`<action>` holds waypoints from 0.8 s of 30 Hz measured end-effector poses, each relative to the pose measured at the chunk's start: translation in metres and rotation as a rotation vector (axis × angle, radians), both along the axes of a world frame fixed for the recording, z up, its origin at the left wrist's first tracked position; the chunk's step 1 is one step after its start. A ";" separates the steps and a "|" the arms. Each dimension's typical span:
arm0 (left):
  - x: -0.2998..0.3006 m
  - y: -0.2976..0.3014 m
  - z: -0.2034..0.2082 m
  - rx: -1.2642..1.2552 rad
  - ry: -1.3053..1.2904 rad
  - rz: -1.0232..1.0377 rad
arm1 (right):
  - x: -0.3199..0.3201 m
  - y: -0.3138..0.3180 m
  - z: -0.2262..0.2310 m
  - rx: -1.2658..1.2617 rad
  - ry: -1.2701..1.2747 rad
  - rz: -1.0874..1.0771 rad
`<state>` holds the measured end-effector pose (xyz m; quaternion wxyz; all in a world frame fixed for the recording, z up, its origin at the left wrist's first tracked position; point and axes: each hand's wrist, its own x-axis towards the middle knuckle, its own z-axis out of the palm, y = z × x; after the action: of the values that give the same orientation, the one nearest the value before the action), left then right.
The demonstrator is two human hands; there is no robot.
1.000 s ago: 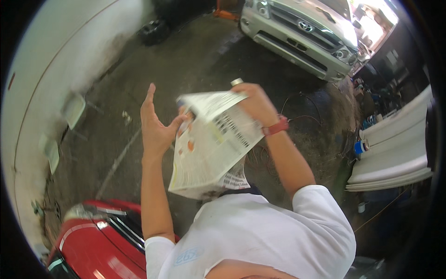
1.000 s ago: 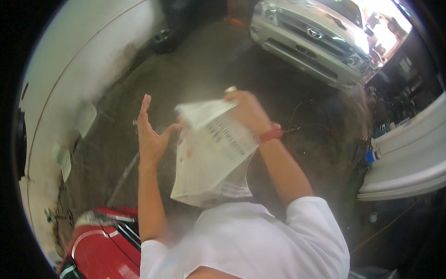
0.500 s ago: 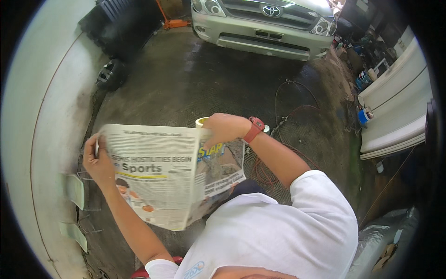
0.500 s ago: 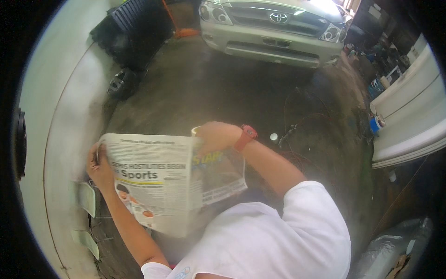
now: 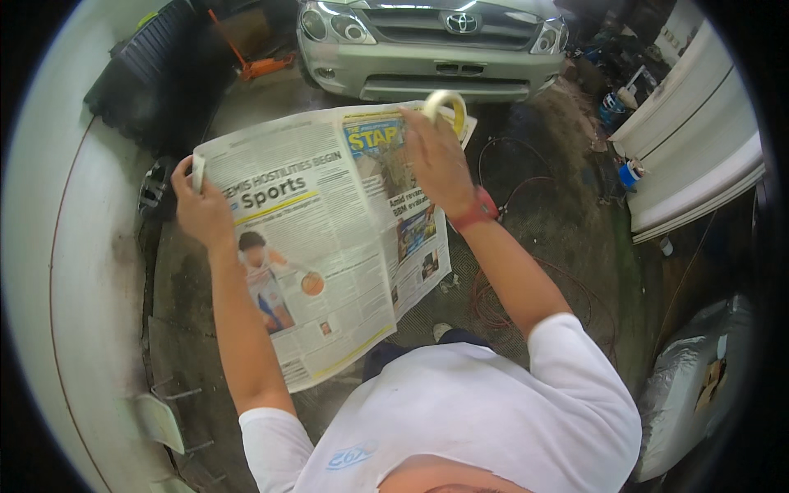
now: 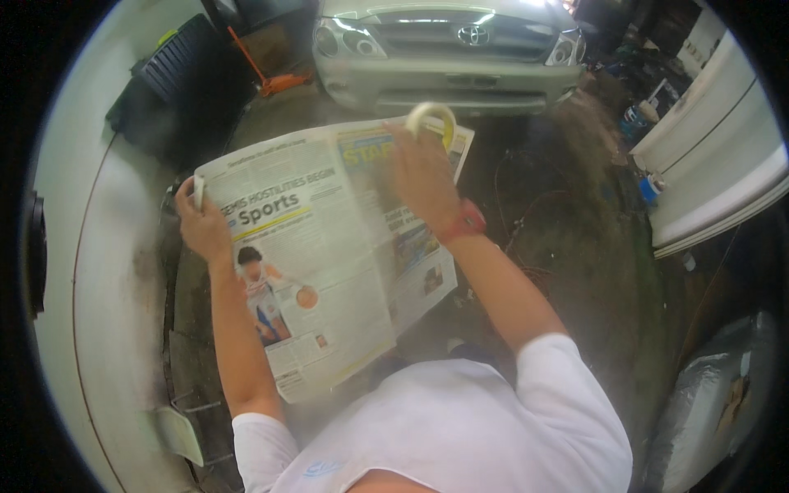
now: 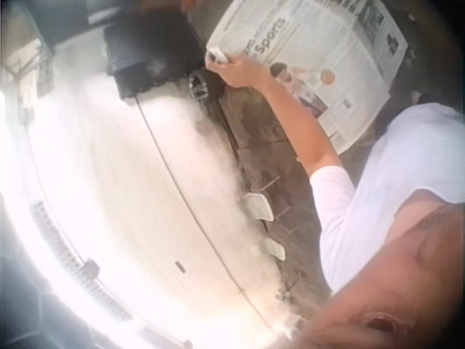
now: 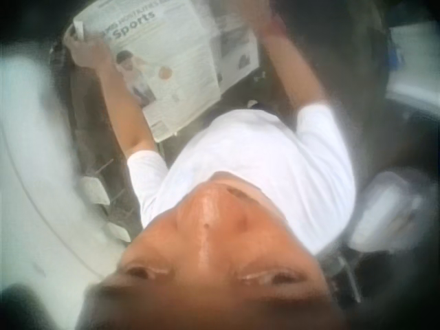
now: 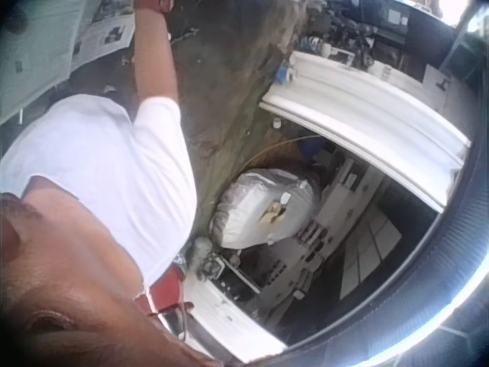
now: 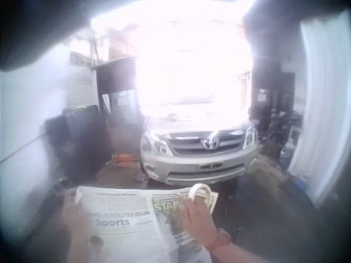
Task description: The person tapes newspaper sheets onto the hood of a silver car in a garage. They unfold newspaper pages, position them over the hood surface, and secure them with masking tape, progressively covering the hood area.
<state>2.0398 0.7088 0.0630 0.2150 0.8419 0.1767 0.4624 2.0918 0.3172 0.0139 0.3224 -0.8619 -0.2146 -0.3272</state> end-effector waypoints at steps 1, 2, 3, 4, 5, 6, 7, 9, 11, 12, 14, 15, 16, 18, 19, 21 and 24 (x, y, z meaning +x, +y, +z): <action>0.025 0.005 0.000 -0.017 0.021 -0.011 | -0.007 0.003 0.009 0.206 0.215 0.125; 0.046 0.009 -0.001 -0.055 0.060 -0.007 | -0.015 0.005 0.015 0.405 0.374 0.262; 0.066 0.011 0.000 -0.034 -0.003 -0.129 | -0.026 0.008 0.020 0.611 0.549 0.405; 0.087 0.013 0.001 -0.032 -0.056 -0.240 | -0.031 0.011 0.023 0.625 0.633 0.404; 0.100 0.008 0.002 -0.086 -0.064 -0.337 | -0.039 0.010 0.027 0.634 0.724 0.417; 0.113 0.004 0.003 -0.120 -0.130 -0.450 | -0.041 0.012 0.029 0.655 0.841 0.374; 0.120 -0.001 0.004 -0.207 -0.136 -0.552 | -0.049 0.019 0.026 0.752 0.798 0.460; 0.131 -0.017 0.004 -0.295 -0.066 -0.687 | -0.052 0.028 0.020 0.760 0.796 0.442; 0.136 -0.032 0.003 -0.284 0.023 -0.747 | -0.052 0.033 0.013 0.800 0.784 0.437; 0.138 -0.041 0.002 -0.167 -0.014 -0.807 | -0.051 0.033 0.009 0.837 0.782 0.408; 0.134 -0.052 -0.007 0.071 -0.179 -0.912 | -0.049 0.039 -0.005 0.907 0.757 0.392; 0.130 -0.054 -0.012 0.147 -0.146 -0.919 | -0.049 0.040 -0.012 0.924 0.796 0.350; 0.126 -0.055 -0.018 0.231 -0.113 -0.929 | -0.048 0.044 -0.020 0.944 0.805 0.375; 0.111 -0.055 -0.031 0.295 -0.031 -0.928 | -0.049 0.052 -0.036 1.007 0.819 0.431; 0.103 -0.055 -0.035 0.273 0.012 -0.917 | -0.049 0.056 -0.042 1.045 0.848 0.447; 0.086 -0.055 -0.042 0.162 0.137 -0.907 | -0.052 0.066 -0.053 1.153 0.883 0.555; 0.061 -0.058 -0.044 -0.038 0.301 -0.878 | -0.053 0.080 -0.062 1.291 0.937 0.694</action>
<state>2.1004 0.6509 0.0191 0.3776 0.8907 -0.1587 0.1970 2.0384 0.3973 -0.0479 0.8848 -0.4425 -0.0829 0.1205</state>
